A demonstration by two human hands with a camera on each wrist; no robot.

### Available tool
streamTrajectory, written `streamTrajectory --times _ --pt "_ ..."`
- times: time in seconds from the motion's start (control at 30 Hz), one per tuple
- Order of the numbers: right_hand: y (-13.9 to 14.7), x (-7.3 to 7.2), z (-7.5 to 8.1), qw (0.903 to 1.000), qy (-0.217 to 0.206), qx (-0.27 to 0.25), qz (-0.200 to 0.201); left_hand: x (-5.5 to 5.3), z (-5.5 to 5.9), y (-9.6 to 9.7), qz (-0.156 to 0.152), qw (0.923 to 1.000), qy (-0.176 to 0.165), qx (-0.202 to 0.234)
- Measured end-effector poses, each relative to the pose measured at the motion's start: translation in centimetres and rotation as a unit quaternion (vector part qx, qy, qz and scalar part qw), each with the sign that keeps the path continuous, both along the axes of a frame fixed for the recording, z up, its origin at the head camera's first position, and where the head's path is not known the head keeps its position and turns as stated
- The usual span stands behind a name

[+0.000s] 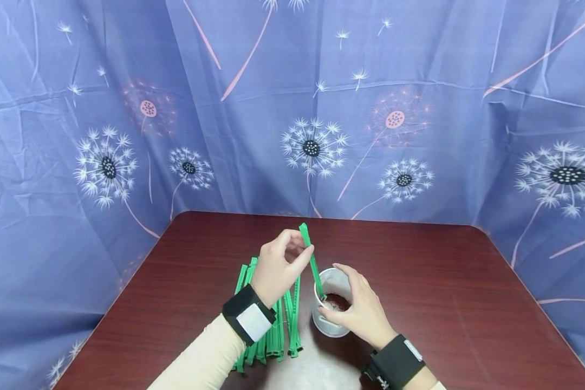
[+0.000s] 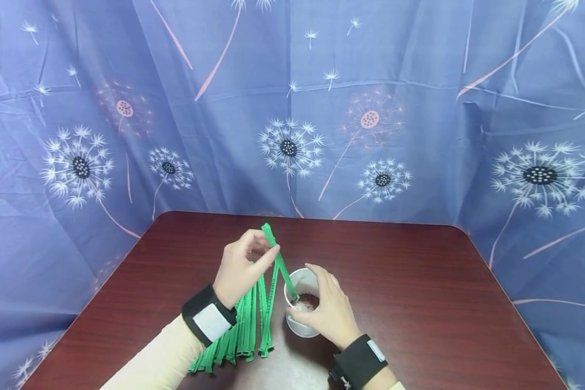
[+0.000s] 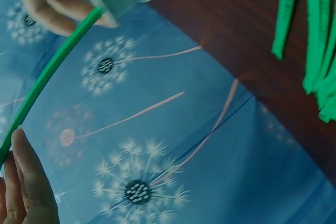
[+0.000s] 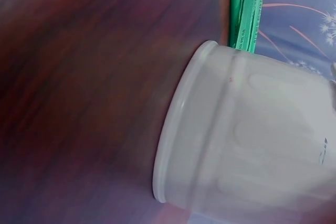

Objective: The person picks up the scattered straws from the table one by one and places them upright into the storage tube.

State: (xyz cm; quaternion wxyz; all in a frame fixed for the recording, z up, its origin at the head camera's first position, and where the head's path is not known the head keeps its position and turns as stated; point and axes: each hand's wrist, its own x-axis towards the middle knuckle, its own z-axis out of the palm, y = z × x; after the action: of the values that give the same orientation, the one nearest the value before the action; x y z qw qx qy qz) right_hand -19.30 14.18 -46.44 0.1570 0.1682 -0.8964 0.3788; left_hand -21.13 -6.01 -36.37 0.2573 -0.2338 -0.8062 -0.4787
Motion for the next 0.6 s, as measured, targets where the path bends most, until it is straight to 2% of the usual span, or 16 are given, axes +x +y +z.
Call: streamTrajectory --times 0.17,0.3,0.6 --pt "0.1 0.0 0.1 1.0000 0.002 0.008 0.001 -0.4 -1.1 0.1 0.019 0.9984 -0.034 -0.041" --pt "0.2 -0.1 0.1 0.9999 0.005 0.012 0.001 -0.5 -1.9 0.1 0.029 0.9963 -0.044 -0.068" --pt "0.2 -0.1 0.1 0.9999 -0.003 0.015 0.004 -0.7 -3.8 0.2 0.037 0.9940 -0.057 -0.086"
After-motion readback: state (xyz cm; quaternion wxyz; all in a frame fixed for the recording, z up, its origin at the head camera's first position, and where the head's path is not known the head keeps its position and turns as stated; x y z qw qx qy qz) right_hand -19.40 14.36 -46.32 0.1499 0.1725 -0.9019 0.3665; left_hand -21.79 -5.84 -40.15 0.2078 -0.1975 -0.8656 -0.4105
